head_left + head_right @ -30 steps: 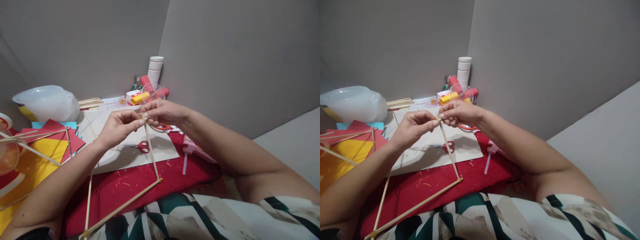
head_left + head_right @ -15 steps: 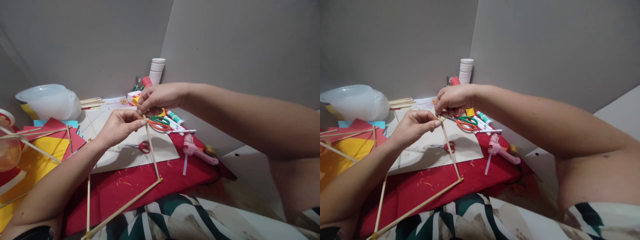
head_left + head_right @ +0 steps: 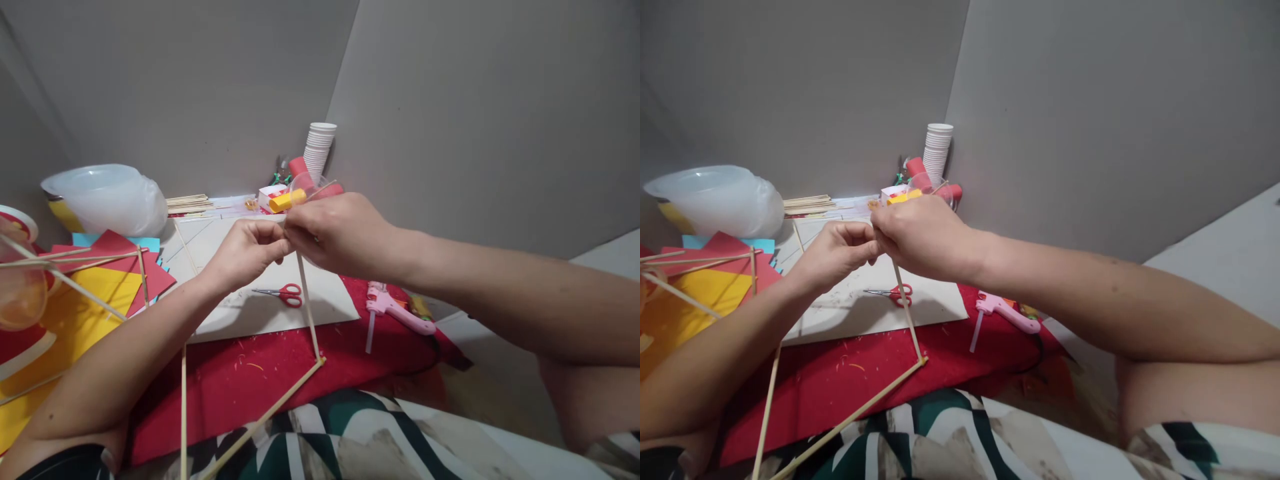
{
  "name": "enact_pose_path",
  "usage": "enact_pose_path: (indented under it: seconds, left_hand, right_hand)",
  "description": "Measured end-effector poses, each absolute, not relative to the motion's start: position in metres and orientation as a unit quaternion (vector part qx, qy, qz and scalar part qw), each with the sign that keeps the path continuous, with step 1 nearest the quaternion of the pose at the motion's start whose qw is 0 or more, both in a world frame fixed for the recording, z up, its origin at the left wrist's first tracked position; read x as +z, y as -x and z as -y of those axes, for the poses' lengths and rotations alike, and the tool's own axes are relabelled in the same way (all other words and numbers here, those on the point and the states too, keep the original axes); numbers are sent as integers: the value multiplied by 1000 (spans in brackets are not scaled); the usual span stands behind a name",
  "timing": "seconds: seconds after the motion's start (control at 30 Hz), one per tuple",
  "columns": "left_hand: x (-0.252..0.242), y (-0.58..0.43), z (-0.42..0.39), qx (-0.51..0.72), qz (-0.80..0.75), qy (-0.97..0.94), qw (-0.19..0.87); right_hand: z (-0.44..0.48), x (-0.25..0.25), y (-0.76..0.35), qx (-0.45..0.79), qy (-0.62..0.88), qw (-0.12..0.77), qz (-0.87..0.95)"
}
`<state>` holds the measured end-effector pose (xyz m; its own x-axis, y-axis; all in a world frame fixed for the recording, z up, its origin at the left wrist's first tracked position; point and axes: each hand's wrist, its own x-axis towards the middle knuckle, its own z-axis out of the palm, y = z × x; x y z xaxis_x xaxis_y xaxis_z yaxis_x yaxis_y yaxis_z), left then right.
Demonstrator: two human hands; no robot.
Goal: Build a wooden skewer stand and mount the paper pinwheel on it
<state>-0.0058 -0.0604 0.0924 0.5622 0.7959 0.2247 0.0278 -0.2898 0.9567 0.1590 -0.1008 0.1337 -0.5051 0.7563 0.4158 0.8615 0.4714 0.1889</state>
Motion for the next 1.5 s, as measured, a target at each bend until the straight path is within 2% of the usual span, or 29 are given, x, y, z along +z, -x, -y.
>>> enact_pose_path:
  seconds: [0.27, 0.4, 0.57, 0.7, 0.9, 1.0, 1.1, 1.23, 1.33, 1.5]
  left_hand:
    - [78, 3, 51, 401, -285, -696, 524]
    - [78, 1, 52, 397, -303, -687, 528]
    - [81, 1, 53, 383, -314, -667, 557]
    - [80, 3, 50, 367, -303, -655, 587]
    - [83, 4, 50, 327, -312, -607, 653]
    - [84, 4, 51, 327, -310, -599, 662]
    - [83, 4, 51, 345, -305, -605, 650]
    - [80, 4, 49, 362, -292, -629, 623]
    - [79, 4, 49, 374, -285, -638, 611]
    - [81, 4, 51, 385, -269, -653, 594]
  right_hand:
    - [107, 109, -158, -267, 365, 166, 876]
    - [108, 93, -168, -261, 330, 259, 870]
    - [109, 75, -180, -173, 336, 387, 841]
    - [110, 65, -184, -123, 361, 450, 808]
    - [101, 56, -194, -228, 309, 424, 820]
    - [97, 55, -197, -234, 292, 412, 831]
    - [96, 56, -196, -132, 329, 442, 824]
    - [93, 64, -193, 96, 400, 484, 772]
    - [89, 74, -192, 235, 423, 477, 733]
    - [79, 84, -198, 351, 381, 454, 725]
